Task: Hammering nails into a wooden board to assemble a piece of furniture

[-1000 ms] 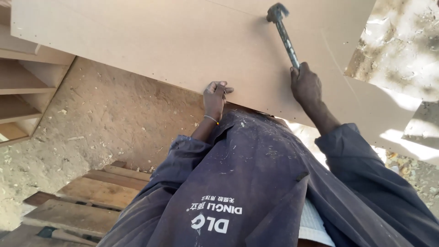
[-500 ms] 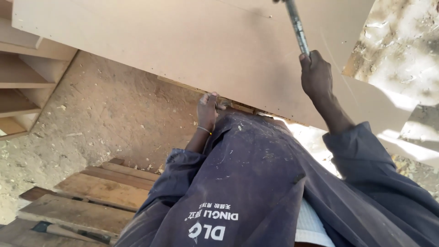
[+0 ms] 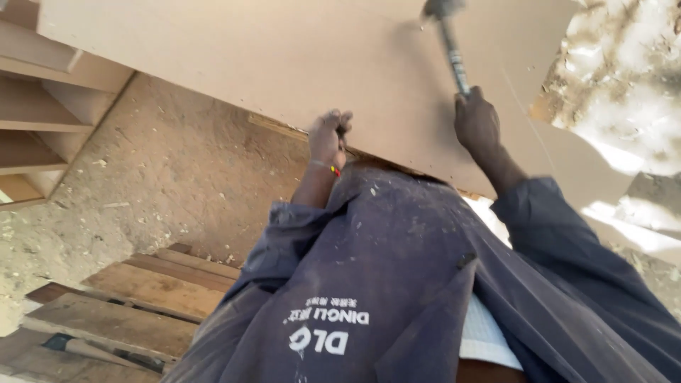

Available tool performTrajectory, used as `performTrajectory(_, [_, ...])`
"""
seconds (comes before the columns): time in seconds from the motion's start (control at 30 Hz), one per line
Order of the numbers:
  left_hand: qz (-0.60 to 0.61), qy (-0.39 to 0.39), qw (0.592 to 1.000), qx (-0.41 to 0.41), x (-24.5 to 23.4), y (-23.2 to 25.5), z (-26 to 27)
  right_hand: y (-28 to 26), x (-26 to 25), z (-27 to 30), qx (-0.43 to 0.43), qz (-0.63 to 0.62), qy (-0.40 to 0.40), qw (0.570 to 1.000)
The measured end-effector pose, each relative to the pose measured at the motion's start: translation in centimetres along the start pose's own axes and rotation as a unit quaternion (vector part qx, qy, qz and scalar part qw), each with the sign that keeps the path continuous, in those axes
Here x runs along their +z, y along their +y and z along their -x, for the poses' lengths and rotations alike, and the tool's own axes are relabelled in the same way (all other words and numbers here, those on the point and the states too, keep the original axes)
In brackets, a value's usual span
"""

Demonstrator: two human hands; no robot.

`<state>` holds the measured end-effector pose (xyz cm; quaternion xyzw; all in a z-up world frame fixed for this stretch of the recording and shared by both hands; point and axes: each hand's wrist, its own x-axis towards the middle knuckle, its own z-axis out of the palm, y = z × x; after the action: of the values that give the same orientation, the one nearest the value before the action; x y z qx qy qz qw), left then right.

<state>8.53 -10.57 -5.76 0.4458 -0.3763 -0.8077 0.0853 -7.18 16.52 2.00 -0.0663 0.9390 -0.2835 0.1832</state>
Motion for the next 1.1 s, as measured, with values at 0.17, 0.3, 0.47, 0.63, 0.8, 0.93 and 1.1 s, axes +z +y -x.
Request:
performTrajectory(0.17, [0.023,-0.052,0.998,0.019,3.5,2.7,0.4,-1.5,-1.6,-3.2,0.004,0.065,0.008,0.998])
performTrajectory(0.3, [0.023,-0.076,0.996,0.048,5.5,2.6,-1.8,-1.2,-0.3,-1.4,-0.029,-0.008,0.043,0.999])
performTrajectory(0.47, [-0.032,-0.058,0.994,0.090,8.0,1.0,-3.6,1.7,0.3,-4.7,-0.016,0.071,0.024,0.997])
performTrajectory(0.63, [-0.237,-0.004,0.959,0.157,10.5,1.6,-7.4,-4.2,-1.9,2.5,0.002,0.035,0.028,0.999])
performTrajectory(0.8, [-0.403,-0.022,0.869,0.285,15.2,5.9,-8.1,-4.0,-0.6,0.3,0.058,0.049,-0.032,0.997])
performTrajectory(0.93, [-0.535,-0.098,0.774,0.324,17.8,5.0,-12.7,-3.2,0.4,0.4,0.098,-0.019,-0.023,0.995])
performTrajectory(1.1, [-0.615,-0.164,0.683,0.358,18.3,3.6,-16.0,-4.5,0.6,3.6,0.122,-0.067,-0.027,0.990])
